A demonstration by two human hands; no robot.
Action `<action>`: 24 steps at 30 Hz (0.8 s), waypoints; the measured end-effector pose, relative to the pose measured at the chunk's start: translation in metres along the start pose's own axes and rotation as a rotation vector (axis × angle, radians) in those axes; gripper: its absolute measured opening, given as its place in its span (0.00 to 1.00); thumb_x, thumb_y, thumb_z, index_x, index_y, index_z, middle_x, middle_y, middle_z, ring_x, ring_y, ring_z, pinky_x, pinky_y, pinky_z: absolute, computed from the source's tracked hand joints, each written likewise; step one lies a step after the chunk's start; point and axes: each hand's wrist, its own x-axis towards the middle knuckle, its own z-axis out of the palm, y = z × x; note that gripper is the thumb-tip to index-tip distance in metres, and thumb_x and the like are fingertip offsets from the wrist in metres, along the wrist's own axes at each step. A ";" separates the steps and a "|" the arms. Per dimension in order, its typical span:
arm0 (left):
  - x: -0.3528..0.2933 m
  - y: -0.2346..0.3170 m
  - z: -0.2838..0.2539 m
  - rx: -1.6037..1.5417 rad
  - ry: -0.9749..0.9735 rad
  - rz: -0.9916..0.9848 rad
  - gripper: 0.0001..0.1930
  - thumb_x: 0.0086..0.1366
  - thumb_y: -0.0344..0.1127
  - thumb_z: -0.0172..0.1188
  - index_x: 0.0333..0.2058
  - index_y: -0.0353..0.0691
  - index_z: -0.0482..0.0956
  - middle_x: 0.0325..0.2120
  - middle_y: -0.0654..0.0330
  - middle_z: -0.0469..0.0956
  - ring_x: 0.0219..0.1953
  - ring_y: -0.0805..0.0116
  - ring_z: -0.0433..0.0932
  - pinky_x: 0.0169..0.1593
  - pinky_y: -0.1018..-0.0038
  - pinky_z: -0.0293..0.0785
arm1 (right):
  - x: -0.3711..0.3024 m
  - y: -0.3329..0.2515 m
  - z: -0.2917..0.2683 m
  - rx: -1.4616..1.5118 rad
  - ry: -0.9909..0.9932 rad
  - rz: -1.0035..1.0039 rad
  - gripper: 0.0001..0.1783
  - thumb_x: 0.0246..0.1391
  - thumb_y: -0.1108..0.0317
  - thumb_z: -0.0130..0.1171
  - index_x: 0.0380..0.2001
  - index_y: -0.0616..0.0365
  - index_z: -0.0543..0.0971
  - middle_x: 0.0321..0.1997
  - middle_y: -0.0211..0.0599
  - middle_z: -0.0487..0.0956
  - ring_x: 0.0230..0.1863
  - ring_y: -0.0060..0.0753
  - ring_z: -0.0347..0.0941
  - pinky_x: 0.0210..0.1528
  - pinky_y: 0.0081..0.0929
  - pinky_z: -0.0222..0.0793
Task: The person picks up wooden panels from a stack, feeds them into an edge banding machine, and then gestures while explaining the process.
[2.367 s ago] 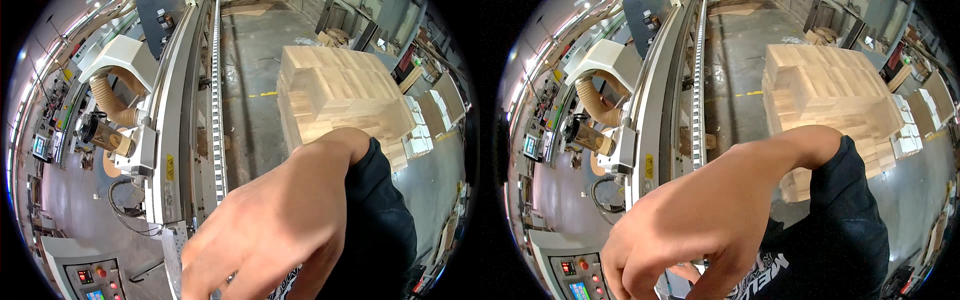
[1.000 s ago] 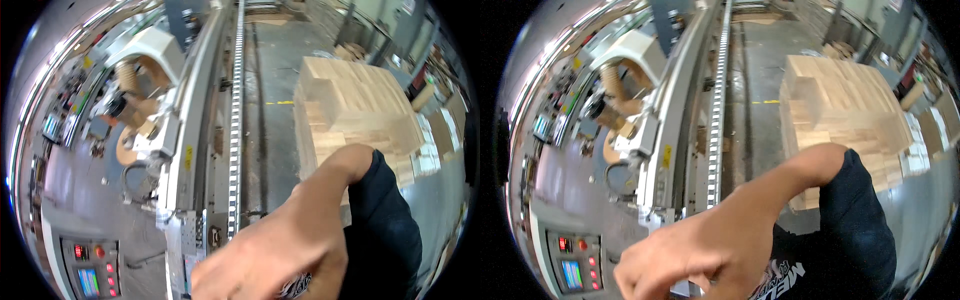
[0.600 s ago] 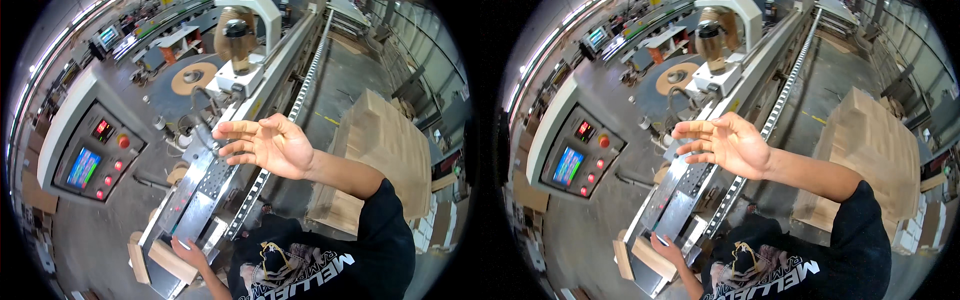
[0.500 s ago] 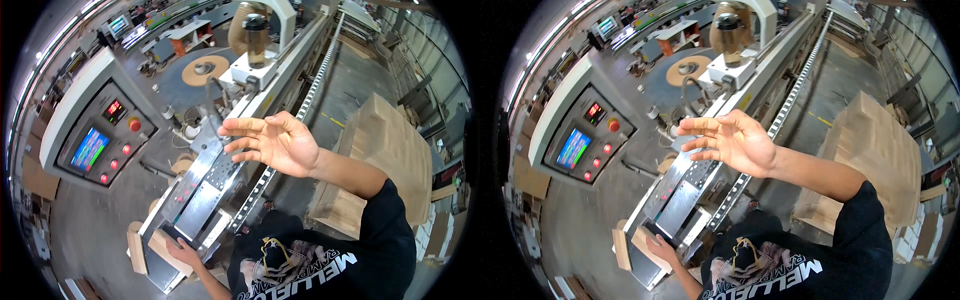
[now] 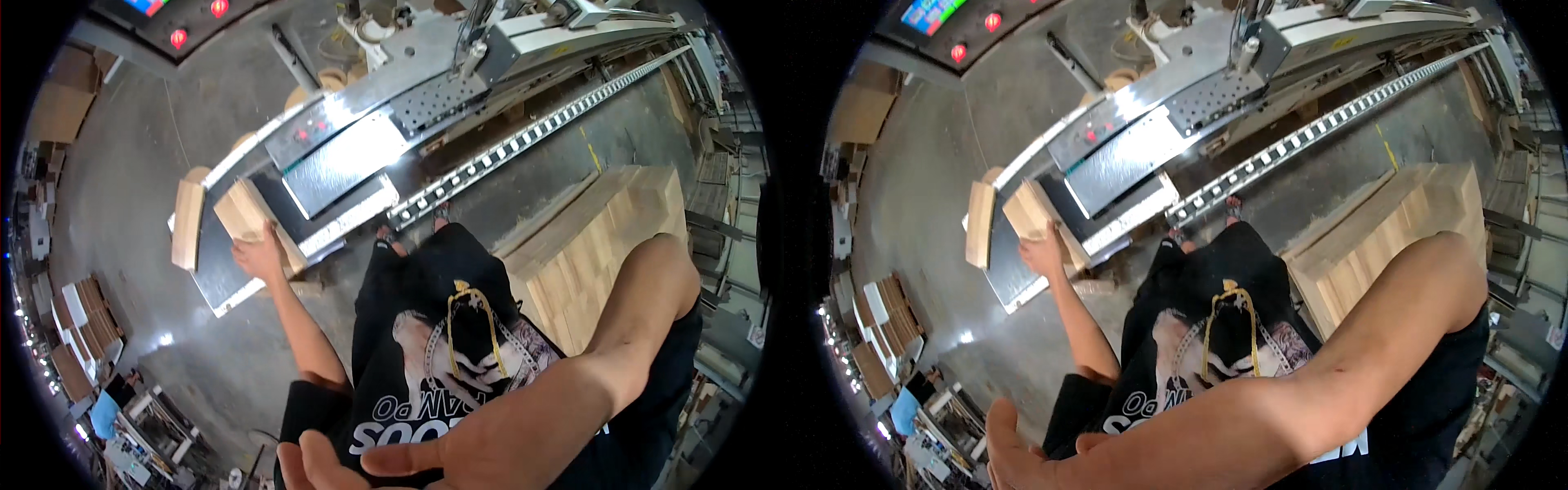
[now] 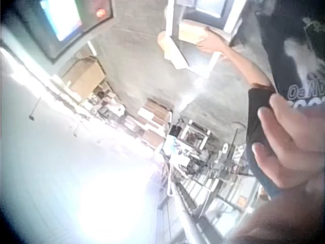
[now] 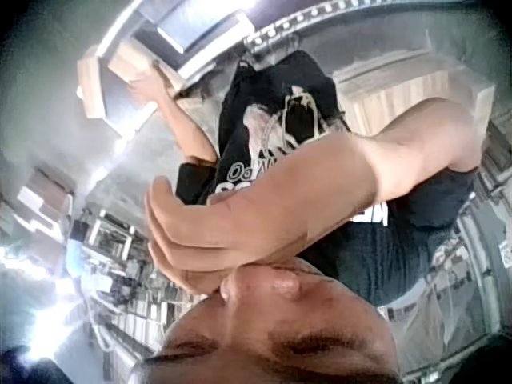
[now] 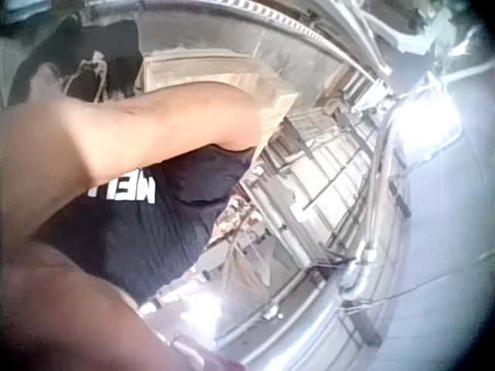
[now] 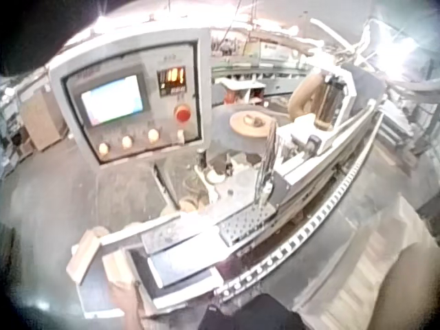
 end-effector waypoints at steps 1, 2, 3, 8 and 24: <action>-0.001 0.007 -0.002 0.013 -0.015 -0.014 0.65 0.56 0.80 0.67 0.72 0.25 0.63 0.72 0.33 0.63 0.74 0.34 0.63 0.76 0.47 0.59 | 0.001 0.002 -0.009 -0.038 -0.033 -0.032 0.29 0.65 0.57 0.60 0.61 0.66 0.72 0.54 0.46 0.78 0.54 0.49 0.77 0.58 0.49 0.74; 0.001 0.018 -0.004 0.038 -0.070 -0.057 0.67 0.54 0.82 0.67 0.73 0.26 0.61 0.72 0.31 0.63 0.74 0.33 0.62 0.76 0.47 0.59 | -0.001 0.017 -0.020 -0.014 -0.170 -0.076 0.29 0.67 0.59 0.59 0.64 0.65 0.72 0.55 0.46 0.77 0.56 0.48 0.77 0.57 0.50 0.76; 0.005 0.017 -0.006 0.067 -0.113 -0.109 0.69 0.52 0.83 0.67 0.74 0.26 0.60 0.72 0.29 0.62 0.74 0.32 0.62 0.76 0.46 0.59 | -0.005 0.021 -0.025 0.008 -0.221 -0.103 0.28 0.68 0.59 0.59 0.65 0.64 0.71 0.56 0.46 0.77 0.56 0.48 0.77 0.56 0.50 0.76; 0.005 0.033 -0.002 0.077 -0.134 -0.083 0.69 0.49 0.78 0.72 0.76 0.29 0.58 0.68 0.25 0.63 0.72 0.31 0.64 0.73 0.46 0.62 | -0.044 0.016 -0.034 0.018 -0.214 0.348 0.21 0.74 0.64 0.58 0.65 0.56 0.75 0.64 0.38 0.75 0.61 0.43 0.76 0.55 0.58 0.83; 0.029 0.037 -0.064 -0.171 -0.160 -0.006 0.62 0.53 0.61 0.78 0.78 0.38 0.55 0.71 0.32 0.61 0.72 0.33 0.62 0.73 0.48 0.64 | -0.510 -0.080 0.015 0.231 -0.700 1.659 0.12 0.63 0.65 0.70 0.43 0.60 0.82 0.50 0.46 0.83 0.48 0.53 0.81 0.51 0.40 0.77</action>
